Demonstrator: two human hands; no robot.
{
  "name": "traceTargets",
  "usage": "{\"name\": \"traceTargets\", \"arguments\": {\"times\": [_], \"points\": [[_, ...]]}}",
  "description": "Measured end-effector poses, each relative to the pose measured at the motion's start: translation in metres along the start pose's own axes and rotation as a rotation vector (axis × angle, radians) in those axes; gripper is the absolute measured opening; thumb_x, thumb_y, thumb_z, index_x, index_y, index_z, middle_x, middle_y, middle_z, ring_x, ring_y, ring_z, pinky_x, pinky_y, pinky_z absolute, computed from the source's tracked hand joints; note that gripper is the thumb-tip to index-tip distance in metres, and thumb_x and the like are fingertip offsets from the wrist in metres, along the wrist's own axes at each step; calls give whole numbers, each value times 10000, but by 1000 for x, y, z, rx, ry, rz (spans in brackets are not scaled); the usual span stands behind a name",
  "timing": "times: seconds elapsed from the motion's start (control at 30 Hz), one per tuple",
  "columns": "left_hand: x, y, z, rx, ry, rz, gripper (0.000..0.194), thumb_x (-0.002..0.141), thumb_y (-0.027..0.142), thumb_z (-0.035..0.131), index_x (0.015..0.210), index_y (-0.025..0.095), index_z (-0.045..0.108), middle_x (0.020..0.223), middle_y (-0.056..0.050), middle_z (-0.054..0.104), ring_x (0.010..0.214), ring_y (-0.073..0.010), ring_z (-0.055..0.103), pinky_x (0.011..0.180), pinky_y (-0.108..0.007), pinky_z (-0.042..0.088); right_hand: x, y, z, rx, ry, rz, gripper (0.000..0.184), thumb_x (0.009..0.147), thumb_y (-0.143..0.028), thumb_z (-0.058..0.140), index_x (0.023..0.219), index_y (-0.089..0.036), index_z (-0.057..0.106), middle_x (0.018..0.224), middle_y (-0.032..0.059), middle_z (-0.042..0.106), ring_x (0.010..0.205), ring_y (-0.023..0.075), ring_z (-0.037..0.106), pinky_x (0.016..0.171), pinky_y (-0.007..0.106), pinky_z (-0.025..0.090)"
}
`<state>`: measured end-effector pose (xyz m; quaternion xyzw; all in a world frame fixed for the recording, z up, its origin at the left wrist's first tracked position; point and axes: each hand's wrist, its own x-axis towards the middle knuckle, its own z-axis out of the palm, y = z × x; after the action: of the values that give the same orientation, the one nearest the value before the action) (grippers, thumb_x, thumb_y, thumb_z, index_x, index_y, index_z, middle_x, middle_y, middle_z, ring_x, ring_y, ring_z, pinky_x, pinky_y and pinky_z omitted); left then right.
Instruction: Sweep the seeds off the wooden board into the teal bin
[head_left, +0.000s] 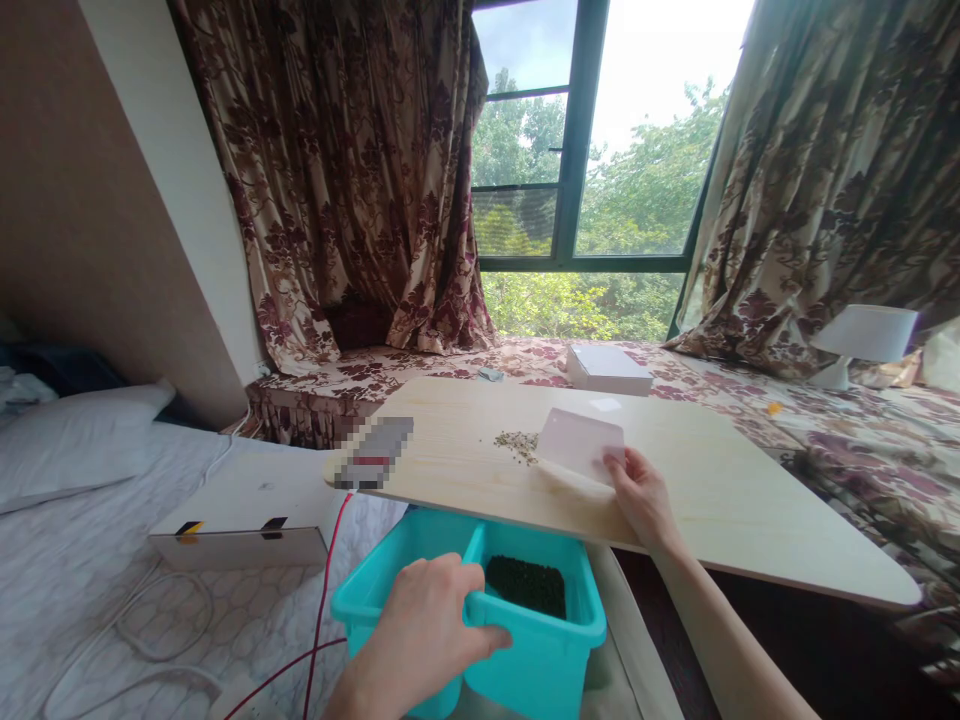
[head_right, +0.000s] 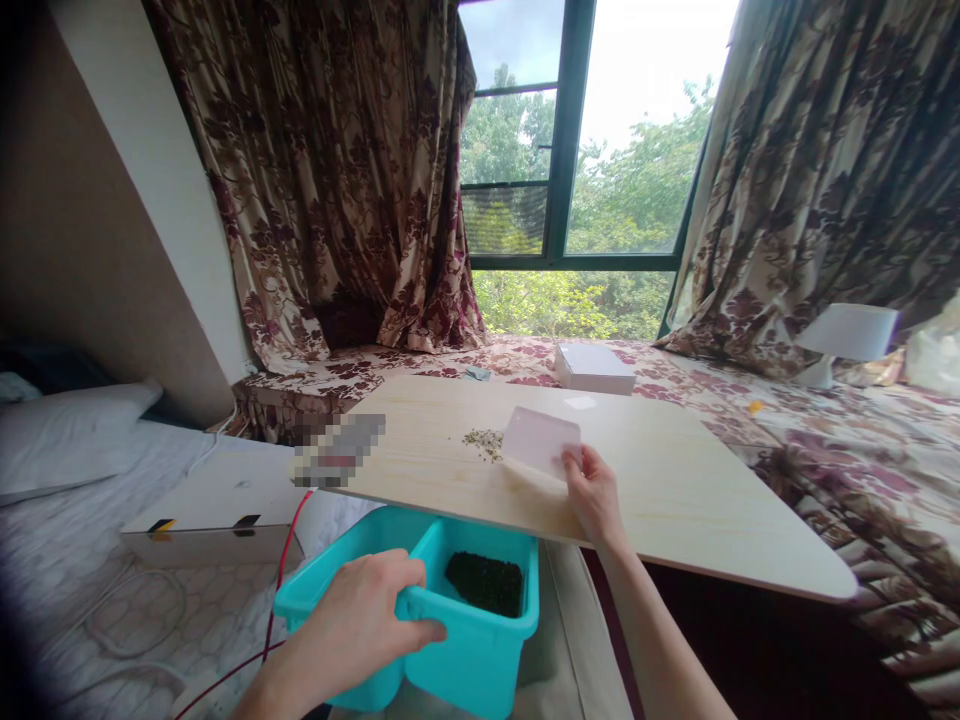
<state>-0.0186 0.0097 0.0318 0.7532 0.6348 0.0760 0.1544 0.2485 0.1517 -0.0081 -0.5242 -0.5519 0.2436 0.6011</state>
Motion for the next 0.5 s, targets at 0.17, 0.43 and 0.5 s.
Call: {"name": "traceTargets", "arguments": {"times": [0.17,0.43,0.5], "points": [[2,2,0,32,-25,-13,268,693,487,670,737,233,597,820,2,626,814,-202,587,671,-271,334,1,3,1,-27,-25,-37,279,738,-434,560,832,-184,643,738,46,694,707,204,629,661,313,477],[1,-1,5,22,17,23,257,691,478,669,710,237,581,784,16,610,773,-188,574,644,-274,306,2,6,2,-27,-43,-51,294,745,-455,554,823,-184,638,774,57,699,743,210,627,690,320,475],[1,-3,7,12,31,25,254,685,472,674,705,237,577,775,19,606,764,-187,569,640,-275,299,2,6,2,-26,-59,-41,285,743,-443,558,819,-181,638,773,58,698,745,211,624,692,321,472]]}}
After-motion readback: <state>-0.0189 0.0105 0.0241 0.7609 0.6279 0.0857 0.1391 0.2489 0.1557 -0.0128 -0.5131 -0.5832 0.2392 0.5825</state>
